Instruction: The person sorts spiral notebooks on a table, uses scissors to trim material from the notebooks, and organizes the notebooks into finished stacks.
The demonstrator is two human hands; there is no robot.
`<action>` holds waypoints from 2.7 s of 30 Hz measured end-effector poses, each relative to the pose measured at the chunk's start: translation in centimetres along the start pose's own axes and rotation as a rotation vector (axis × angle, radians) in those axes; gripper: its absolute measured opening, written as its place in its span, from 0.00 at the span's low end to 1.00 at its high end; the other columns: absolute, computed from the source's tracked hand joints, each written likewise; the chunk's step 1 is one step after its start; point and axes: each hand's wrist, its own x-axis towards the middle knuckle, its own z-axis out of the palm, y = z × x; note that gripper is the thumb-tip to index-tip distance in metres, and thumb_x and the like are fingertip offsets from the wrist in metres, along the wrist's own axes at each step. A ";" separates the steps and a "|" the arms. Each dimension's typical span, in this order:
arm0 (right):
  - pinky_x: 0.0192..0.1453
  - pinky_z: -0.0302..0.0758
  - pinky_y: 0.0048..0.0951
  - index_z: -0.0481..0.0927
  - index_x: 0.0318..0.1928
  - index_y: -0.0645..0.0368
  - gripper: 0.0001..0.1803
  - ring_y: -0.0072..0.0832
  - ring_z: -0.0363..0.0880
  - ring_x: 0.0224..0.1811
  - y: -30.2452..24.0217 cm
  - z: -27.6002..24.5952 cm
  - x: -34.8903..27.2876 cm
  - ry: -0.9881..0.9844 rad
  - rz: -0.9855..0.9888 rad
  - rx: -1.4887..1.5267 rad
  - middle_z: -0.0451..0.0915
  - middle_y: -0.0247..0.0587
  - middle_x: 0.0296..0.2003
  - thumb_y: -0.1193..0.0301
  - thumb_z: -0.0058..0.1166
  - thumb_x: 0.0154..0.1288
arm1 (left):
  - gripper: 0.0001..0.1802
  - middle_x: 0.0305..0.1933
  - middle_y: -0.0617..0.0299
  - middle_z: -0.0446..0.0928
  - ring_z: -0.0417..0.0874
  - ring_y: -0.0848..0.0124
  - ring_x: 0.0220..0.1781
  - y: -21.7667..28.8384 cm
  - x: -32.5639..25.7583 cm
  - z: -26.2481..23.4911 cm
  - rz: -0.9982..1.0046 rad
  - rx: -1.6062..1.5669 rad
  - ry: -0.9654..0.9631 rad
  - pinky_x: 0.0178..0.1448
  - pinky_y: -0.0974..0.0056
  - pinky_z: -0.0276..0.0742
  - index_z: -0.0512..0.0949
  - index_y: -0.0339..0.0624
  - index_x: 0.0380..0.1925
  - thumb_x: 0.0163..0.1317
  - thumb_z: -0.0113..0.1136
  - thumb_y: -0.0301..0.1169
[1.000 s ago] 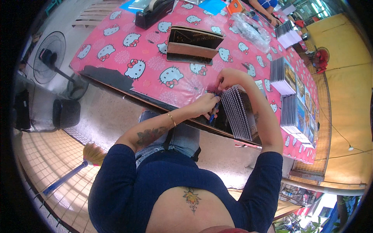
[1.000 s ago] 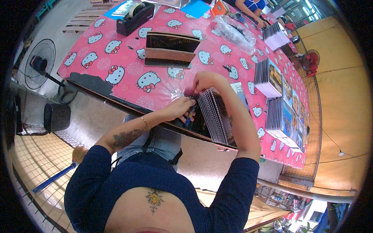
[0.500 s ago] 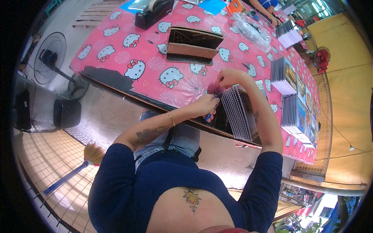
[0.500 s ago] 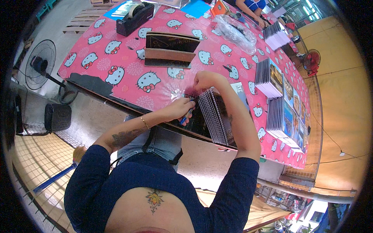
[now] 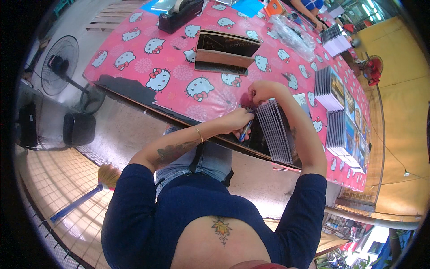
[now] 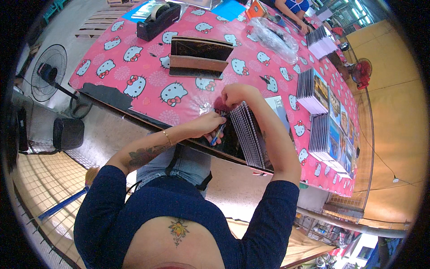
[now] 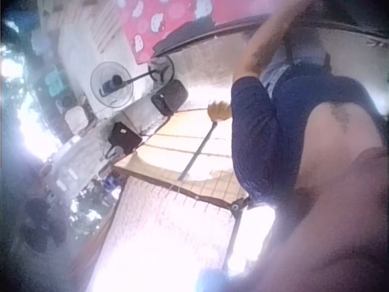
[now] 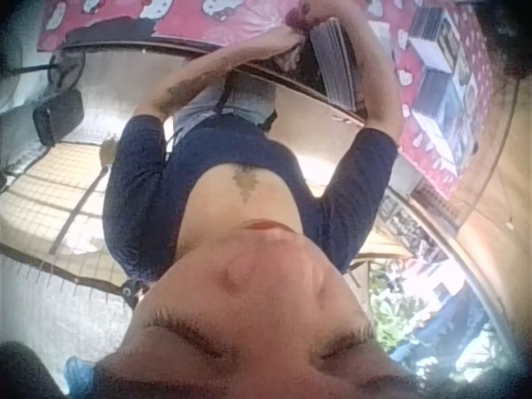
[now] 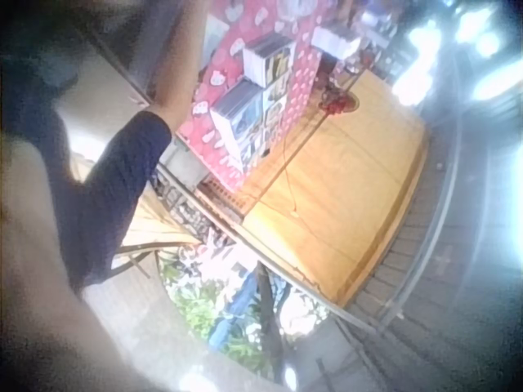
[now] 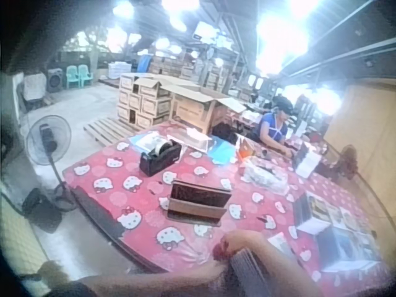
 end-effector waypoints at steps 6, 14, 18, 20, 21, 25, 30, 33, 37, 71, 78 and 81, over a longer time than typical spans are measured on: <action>0.28 0.77 0.28 0.81 0.38 0.63 0.13 0.27 0.81 0.27 -0.6 -0.1 -0.4 -0.060 -0.146 0.090 0.83 0.41 0.29 0.72 0.60 0.49 | 0.19 0.31 0.49 0.76 0.83 0.58 0.23 0.8 -0.4 -0.1 -0.081 -0.204 -0.018 0.25 0.56 0.84 0.66 0.28 0.43 0.72 0.41 0.39; 0.28 0.78 0.30 0.79 0.40 0.62 0.13 0.29 0.82 0.28 0.0 -1.0 -1.8 0.230 -0.102 0.199 0.82 0.40 0.30 0.72 0.59 0.53 | 0.16 0.31 0.52 0.76 0.82 0.64 0.25 1.2 -1.2 -1.3 -0.051 0.032 0.018 0.27 0.60 0.82 0.68 0.36 0.41 0.72 0.42 0.40; 0.27 0.77 0.27 0.77 0.39 0.62 0.08 0.26 0.82 0.28 0.4 -2.4 -5.1 0.574 -0.090 0.604 0.80 0.39 0.27 0.75 0.53 0.57 | 0.20 0.35 0.56 0.78 0.82 0.69 0.33 0.5 -2.6 -3.0 0.411 0.228 0.239 0.39 0.64 0.80 0.72 0.36 0.48 0.72 0.44 0.42; 0.27 0.76 0.25 0.76 0.37 0.64 0.07 0.24 0.81 0.28 1.4 -1.1 -5.0 0.666 -0.125 0.601 0.79 0.38 0.26 0.75 0.52 0.57 | 0.22 0.38 0.59 0.79 0.82 0.71 0.37 1.8 -4.1 -2.2 0.459 0.287 0.182 0.44 0.66 0.77 0.73 0.35 0.52 0.71 0.44 0.43; 0.27 0.76 0.25 0.76 0.37 0.65 0.07 0.24 0.81 0.27 2.0 -0.1 -4.3 0.702 -0.167 0.591 0.79 0.38 0.26 0.75 0.52 0.57 | 0.24 0.42 0.61 0.80 0.82 0.72 0.42 1.4 -3.5 -1.4 0.535 0.077 0.078 0.44 0.67 0.78 0.73 0.36 0.56 0.71 0.45 0.43; 0.30 0.77 0.25 0.76 0.35 0.66 0.07 0.22 0.80 0.26 2.0 0.3 -3.6 0.728 -0.197 0.553 0.79 0.38 0.25 0.76 0.52 0.57 | 0.23 0.43 0.58 0.81 0.84 0.70 0.42 1.5 -3.3 -0.3 0.362 -0.066 -0.040 0.44 0.67 0.79 0.75 0.36 0.51 0.71 0.45 0.45; 0.31 0.77 0.26 0.77 0.35 0.66 0.06 0.23 0.80 0.26 1.8 0.4 -3.8 0.707 -0.208 0.568 0.79 0.38 0.25 0.76 0.52 0.57 | 0.22 0.42 0.55 0.81 0.85 0.65 0.40 1.5 -2.7 0.0 0.281 -0.194 -0.029 0.41 0.65 0.80 0.74 0.37 0.49 0.70 0.46 0.45; 0.31 0.76 0.26 0.77 0.35 0.65 0.06 0.23 0.80 0.25 1.9 0.5 -3.8 0.707 -0.198 0.572 0.79 0.38 0.25 0.76 0.53 0.57 | 0.22 0.41 0.54 0.81 0.85 0.63 0.40 1.6 -2.8 -0.1 0.262 -0.243 -0.052 0.39 0.64 0.80 0.73 0.37 0.49 0.70 0.47 0.45; 0.31 0.76 0.26 0.77 0.35 0.65 0.07 0.22 0.80 0.25 2.0 0.6 -3.7 0.686 -0.181 0.553 0.79 0.38 0.25 0.75 0.53 0.56 | 0.21 0.40 0.53 0.81 0.86 0.62 0.39 2.1 -3.3 0.0 0.258 -0.260 -0.058 0.38 0.63 0.81 0.73 0.36 0.47 0.70 0.47 0.44; 0.32 0.78 0.26 0.77 0.37 0.64 0.07 0.23 0.80 0.26 1.7 0.4 -4.0 0.584 -0.144 0.521 0.80 0.38 0.25 0.74 0.52 0.58 | 0.20 0.36 0.59 0.80 0.77 0.71 0.25 0.8 -3.0 -0.4 0.200 -0.234 0.068 0.29 0.67 0.75 0.79 0.37 0.42 0.70 0.47 0.43; 0.30 0.77 0.25 0.77 0.37 0.63 0.08 0.22 0.80 0.26 1.1 0.4 -4.3 0.644 -0.098 0.544 0.79 0.37 0.24 0.74 0.52 0.58 | 0.20 0.34 0.59 0.80 0.78 0.72 0.24 1.3 -4.1 -0.5 0.348 0.204 0.192 0.27 0.69 0.74 0.79 0.38 0.47 0.70 0.47 0.42; 0.27 0.75 0.24 0.76 0.39 0.62 0.09 0.21 0.80 0.26 1.4 0.2 -4.5 0.717 -0.067 0.570 0.77 0.36 0.23 0.74 0.52 0.58 | 0.19 0.34 0.58 0.80 0.79 0.71 0.24 1.3 -4.0 -0.5 0.293 0.078 0.158 0.26 0.69 0.74 0.79 0.38 0.44 0.70 0.47 0.41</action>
